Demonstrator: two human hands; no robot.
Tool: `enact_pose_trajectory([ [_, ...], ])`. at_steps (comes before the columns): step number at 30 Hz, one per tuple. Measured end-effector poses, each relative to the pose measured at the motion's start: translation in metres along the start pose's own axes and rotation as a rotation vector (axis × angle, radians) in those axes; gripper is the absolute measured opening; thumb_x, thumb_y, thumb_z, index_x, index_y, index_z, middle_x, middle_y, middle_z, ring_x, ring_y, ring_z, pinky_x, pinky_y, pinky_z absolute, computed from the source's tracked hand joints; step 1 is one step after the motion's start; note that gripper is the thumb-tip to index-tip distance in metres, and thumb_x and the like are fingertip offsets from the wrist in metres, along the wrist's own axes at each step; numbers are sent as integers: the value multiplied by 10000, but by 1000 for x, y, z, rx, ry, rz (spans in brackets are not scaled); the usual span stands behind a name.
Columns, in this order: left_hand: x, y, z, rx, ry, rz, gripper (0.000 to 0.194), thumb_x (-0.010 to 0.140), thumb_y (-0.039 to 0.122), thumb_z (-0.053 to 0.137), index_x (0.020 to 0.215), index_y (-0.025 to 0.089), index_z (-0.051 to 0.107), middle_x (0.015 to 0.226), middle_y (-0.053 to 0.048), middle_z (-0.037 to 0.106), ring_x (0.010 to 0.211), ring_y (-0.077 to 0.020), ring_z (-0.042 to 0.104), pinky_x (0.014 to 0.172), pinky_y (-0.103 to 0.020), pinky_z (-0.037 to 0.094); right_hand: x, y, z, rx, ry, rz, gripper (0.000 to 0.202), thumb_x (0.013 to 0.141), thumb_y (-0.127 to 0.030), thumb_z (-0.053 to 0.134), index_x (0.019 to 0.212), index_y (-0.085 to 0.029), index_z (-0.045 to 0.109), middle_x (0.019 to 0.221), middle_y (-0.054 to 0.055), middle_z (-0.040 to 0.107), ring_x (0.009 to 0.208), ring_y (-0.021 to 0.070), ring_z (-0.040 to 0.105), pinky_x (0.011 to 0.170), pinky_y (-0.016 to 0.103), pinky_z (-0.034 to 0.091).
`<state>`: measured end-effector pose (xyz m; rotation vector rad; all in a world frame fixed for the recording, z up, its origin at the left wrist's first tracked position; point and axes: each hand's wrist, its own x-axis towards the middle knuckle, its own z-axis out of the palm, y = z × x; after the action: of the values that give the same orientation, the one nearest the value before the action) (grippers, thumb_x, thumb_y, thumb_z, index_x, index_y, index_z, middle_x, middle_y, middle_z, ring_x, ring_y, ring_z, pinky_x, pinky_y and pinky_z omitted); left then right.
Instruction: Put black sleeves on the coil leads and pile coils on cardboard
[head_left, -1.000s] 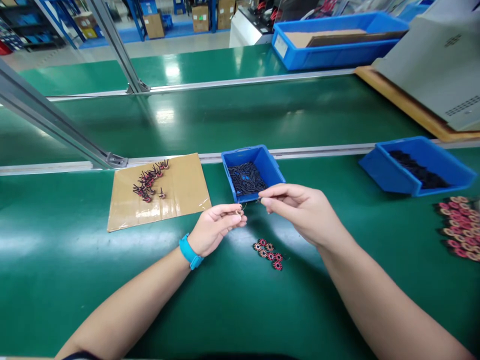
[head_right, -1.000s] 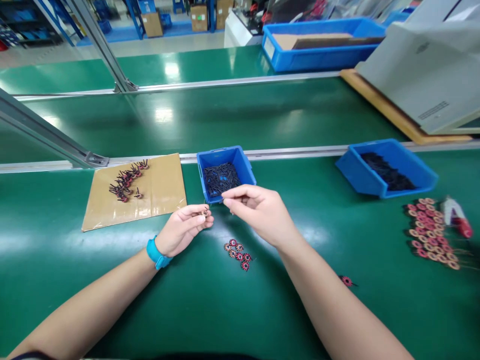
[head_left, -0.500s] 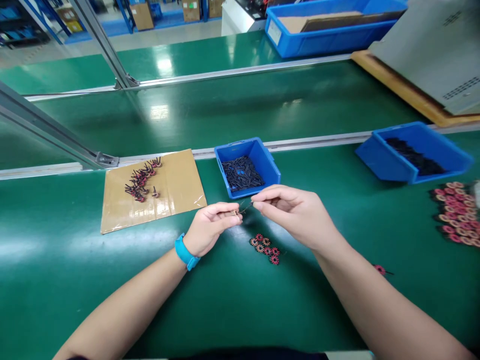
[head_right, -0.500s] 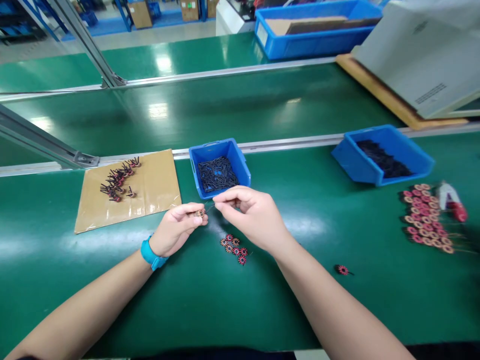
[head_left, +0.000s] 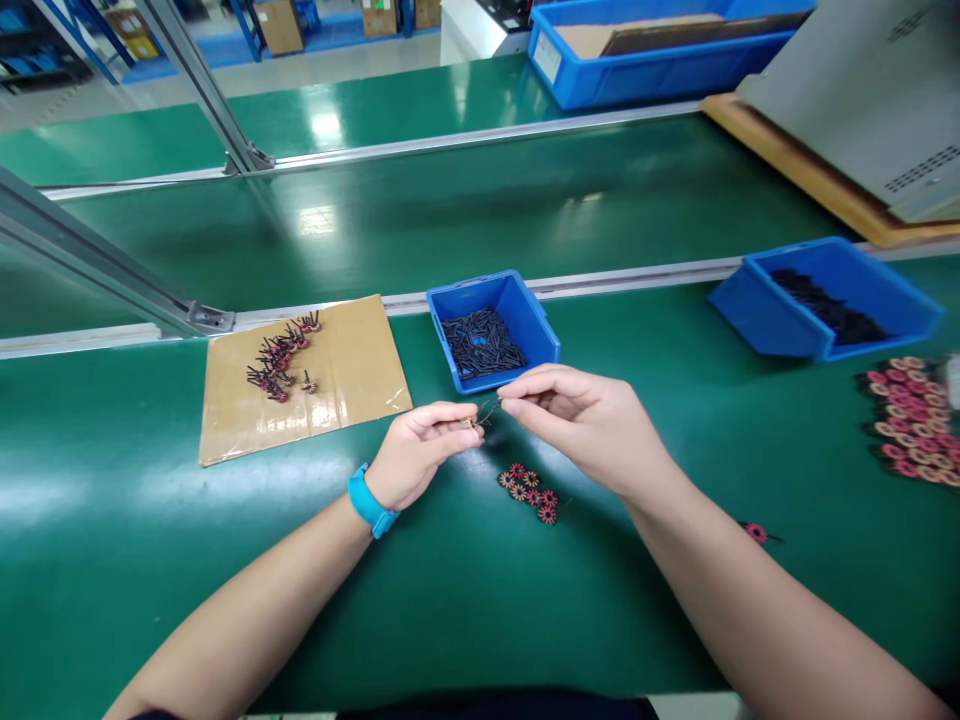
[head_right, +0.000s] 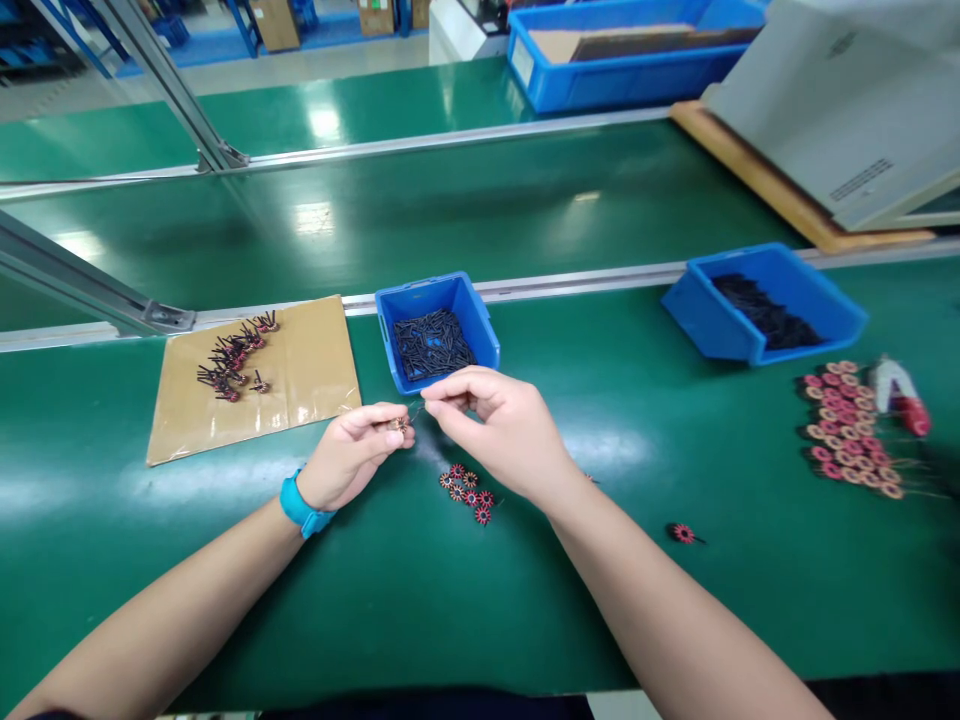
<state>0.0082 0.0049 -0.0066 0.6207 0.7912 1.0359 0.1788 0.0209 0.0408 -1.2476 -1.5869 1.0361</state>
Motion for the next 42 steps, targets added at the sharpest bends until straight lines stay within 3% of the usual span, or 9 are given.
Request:
enact_pose_trajectory([
  [17, -1, 0, -1, 27, -42, 3, 264, 566, 209, 811, 816, 194, 728, 743, -5, 696, 690, -110, 631, 766, -306, 503, 0, 1, -1, -20, -27, 8, 36, 714, -234, 637, 738, -227, 663, 749, 30, 689, 698, 161, 636, 647, 299, 535],
  [30, 0, -1, -1, -25, -8, -25, 263, 593, 181, 790, 843, 186, 706, 753, -2, 699, 711, -106, 639, 766, -285, 498, -3, 0, -10, -125, -233, -9, 91, 770, -264, 604, 764, -222, 685, 750, 27, 666, 646, 136, 599, 591, 266, 492],
  [42, 0, 0, 0, -40, 32, -29, 259, 591, 171, 790, 825, 155, 680, 761, -14, 700, 716, -135, 670, 727, -288, 538, -3, 4, -5, -20, -192, 108, 133, 728, -303, 646, 795, -192, 679, 778, 44, 700, 695, 162, 643, 650, 295, 528],
])
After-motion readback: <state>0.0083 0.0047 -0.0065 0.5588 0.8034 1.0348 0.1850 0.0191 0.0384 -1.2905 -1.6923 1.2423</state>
